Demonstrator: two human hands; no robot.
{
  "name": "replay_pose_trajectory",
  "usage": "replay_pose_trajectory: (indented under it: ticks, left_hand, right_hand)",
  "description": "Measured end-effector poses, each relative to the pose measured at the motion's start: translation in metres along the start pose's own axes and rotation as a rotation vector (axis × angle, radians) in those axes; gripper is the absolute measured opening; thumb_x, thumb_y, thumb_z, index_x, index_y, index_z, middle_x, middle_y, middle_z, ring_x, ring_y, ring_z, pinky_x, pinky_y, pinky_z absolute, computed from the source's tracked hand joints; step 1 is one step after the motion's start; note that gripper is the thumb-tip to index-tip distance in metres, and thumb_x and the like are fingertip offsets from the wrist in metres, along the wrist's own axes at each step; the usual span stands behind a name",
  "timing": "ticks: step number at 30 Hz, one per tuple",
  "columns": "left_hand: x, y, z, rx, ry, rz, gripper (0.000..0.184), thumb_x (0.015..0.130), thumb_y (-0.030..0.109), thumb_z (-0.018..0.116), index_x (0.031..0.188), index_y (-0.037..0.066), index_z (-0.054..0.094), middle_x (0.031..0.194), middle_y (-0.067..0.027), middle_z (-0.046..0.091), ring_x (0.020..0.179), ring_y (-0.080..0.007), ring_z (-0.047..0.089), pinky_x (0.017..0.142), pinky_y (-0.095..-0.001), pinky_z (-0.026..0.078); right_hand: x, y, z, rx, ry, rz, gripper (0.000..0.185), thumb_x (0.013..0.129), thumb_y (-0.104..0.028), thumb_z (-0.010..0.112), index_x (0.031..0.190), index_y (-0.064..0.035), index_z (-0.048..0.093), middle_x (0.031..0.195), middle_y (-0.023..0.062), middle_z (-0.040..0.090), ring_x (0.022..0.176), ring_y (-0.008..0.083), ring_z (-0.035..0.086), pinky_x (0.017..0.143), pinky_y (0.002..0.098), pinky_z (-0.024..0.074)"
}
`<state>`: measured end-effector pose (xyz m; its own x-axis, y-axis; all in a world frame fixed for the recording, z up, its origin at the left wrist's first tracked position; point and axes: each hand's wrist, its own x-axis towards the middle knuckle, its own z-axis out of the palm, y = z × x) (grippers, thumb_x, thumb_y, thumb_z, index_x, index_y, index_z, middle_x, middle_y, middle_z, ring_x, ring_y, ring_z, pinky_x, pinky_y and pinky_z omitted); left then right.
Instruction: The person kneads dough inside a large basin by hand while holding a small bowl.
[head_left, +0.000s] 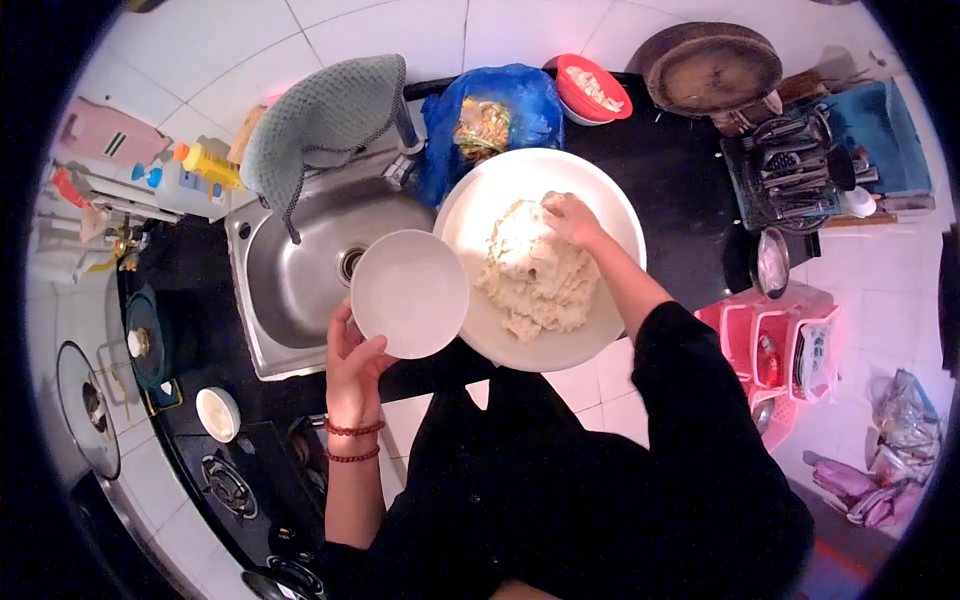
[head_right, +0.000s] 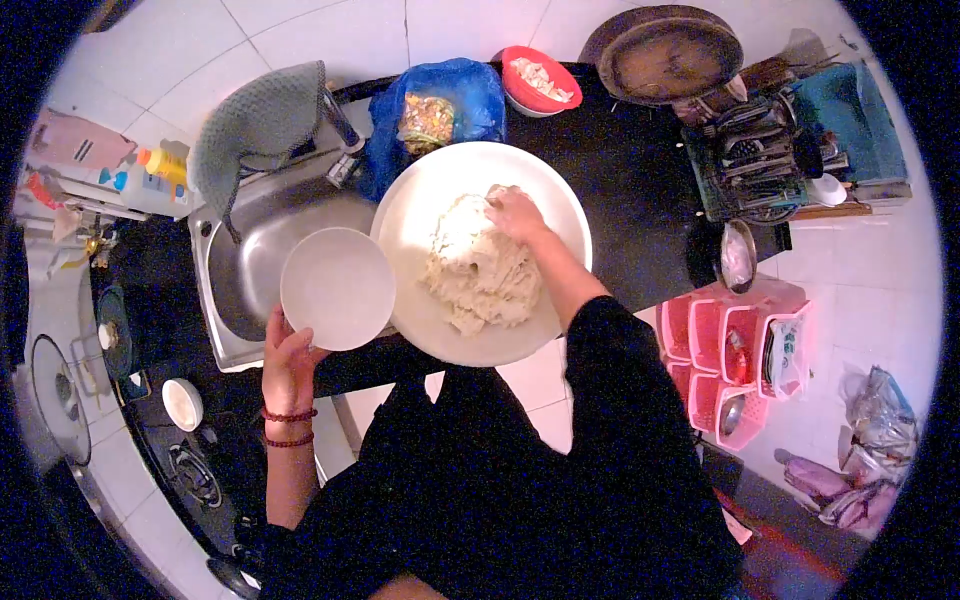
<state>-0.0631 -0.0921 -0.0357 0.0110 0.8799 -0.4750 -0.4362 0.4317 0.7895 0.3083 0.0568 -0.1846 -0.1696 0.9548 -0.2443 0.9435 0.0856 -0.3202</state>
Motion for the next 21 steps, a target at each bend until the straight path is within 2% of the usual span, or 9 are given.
replay_pose_trajectory:
  ticks: [2, 5, 7, 9, 11, 13, 14, 16, 21]
  left_hand:
    - [-0.005, -0.003, -0.001, 0.005, 0.027, -0.001, 0.062, 0.080, 0.007, 0.060, 0.138, 0.008, 0.037, 0.135, -0.0103, 0.046, 0.121, -0.0276, 0.049, 0.093, -0.0458, 0.048]
    - [-0.007, -0.005, -0.001, -0.042, 0.069, -0.020, 0.061, 0.080, 0.000, 0.058, 0.137, 0.006, 0.037, 0.125, -0.0153, 0.052, 0.111, -0.0263, 0.057, 0.086, -0.0388, 0.054]
    - [-0.005, -0.004, -0.002, -0.051, 0.038, -0.026, 0.061, 0.080, 0.000, 0.058, 0.137, 0.007, 0.037, 0.126, -0.0151, 0.052, 0.112, -0.0264, 0.056, 0.086, -0.0389, 0.054]
    - [-0.003, -0.002, -0.003, -0.059, 0.001, -0.036, 0.061, 0.080, 0.001, 0.059, 0.137, 0.007, 0.037, 0.127, -0.0148, 0.052, 0.112, -0.0265, 0.056, 0.086, -0.0389, 0.054]
    - [0.001, 0.002, -0.002, -0.063, -0.074, -0.038, 0.062, 0.080, 0.002, 0.061, 0.137, 0.007, 0.037, 0.128, -0.0146, 0.052, 0.113, -0.0271, 0.056, 0.086, -0.0393, 0.054]
    - [0.006, 0.004, 0.000, -0.063, -0.109, -0.041, 0.063, 0.079, 0.002, 0.061, 0.137, 0.007, 0.037, 0.128, -0.0145, 0.052, 0.113, -0.0274, 0.056, 0.086, -0.0395, 0.054]
    - [0.009, 0.005, 0.001, -0.062, -0.131, -0.047, 0.063, 0.079, 0.002, 0.062, 0.137, 0.007, 0.037, 0.127, -0.0144, 0.052, 0.113, -0.0276, 0.056, 0.086, -0.0397, 0.054]
    - [0.015, 0.003, 0.002, -0.091, -0.141, -0.056, 0.064, 0.079, 0.002, 0.062, 0.137, 0.007, 0.037, 0.127, -0.0148, 0.052, 0.113, -0.0277, 0.056, 0.086, -0.0396, 0.055]
    - [0.027, 0.003, 0.002, -0.112, -0.134, -0.069, 0.065, 0.078, 0.001, 0.062, 0.137, 0.007, 0.036, 0.127, -0.0161, 0.051, 0.112, -0.0278, 0.057, 0.085, -0.0399, 0.056]
  right_hand:
    - [0.015, -0.010, 0.018, 0.345, -0.098, 0.074, 0.045, 0.090, -0.042, 0.049, 0.117, -0.0085, 0.064, 0.123, 0.0168, 0.059, 0.119, 0.0319, 0.050, 0.102, 0.0374, 0.0374]
    - [-0.004, -0.033, -0.003, 0.428, -0.184, 0.133, 0.047, 0.089, -0.046, 0.051, 0.115, -0.0081, 0.065, 0.115, 0.0158, 0.064, 0.110, 0.0315, 0.057, 0.096, 0.0387, 0.0427]
    - [-0.029, -0.042, -0.015, 0.523, -0.236, 0.200, 0.049, 0.087, -0.047, 0.053, 0.114, -0.0080, 0.064, 0.111, 0.0148, 0.066, 0.106, 0.0317, 0.059, 0.093, 0.0394, 0.0454]
    - [-0.069, -0.048, -0.021, 0.355, -0.294, 0.032, 0.047, 0.083, -0.046, 0.060, 0.112, -0.0094, 0.064, 0.101, 0.0131, 0.068, 0.096, 0.0323, 0.062, 0.084, 0.0406, 0.0494]
    - [-0.106, -0.074, -0.031, 0.075, -0.321, 0.049, 0.038, 0.077, -0.039, 0.065, 0.104, -0.0117, 0.065, 0.095, 0.0127, 0.067, 0.091, 0.0318, 0.063, 0.079, 0.0426, 0.0501]
    - [-0.143, -0.088, -0.026, 0.009, -0.242, 0.006, 0.028, 0.072, -0.032, 0.072, 0.090, -0.0114, 0.065, 0.088, 0.0114, 0.064, 0.085, 0.0305, 0.063, 0.074, 0.0416, 0.0501]
    - [-0.155, -0.087, -0.013, 0.007, -0.235, 0.018, 0.028, 0.072, -0.032, 0.072, 0.090, -0.0114, 0.065, 0.088, 0.0114, 0.064, 0.085, 0.0305, 0.063, 0.074, 0.0416, 0.0501]
    - [-0.169, -0.080, 0.018, -0.143, -0.013, -0.099, 0.026, 0.069, -0.025, 0.071, 0.088, -0.0108, 0.062, 0.088, 0.0115, 0.060, 0.082, 0.0316, 0.062, 0.072, 0.0453, 0.0497]
    - [-0.139, -0.070, 0.048, -0.219, 0.015, -0.133, 0.026, 0.069, -0.017, 0.067, 0.092, -0.0054, 0.060, 0.088, 0.0140, 0.061, 0.083, 0.0339, 0.062, 0.070, 0.0468, 0.0501]
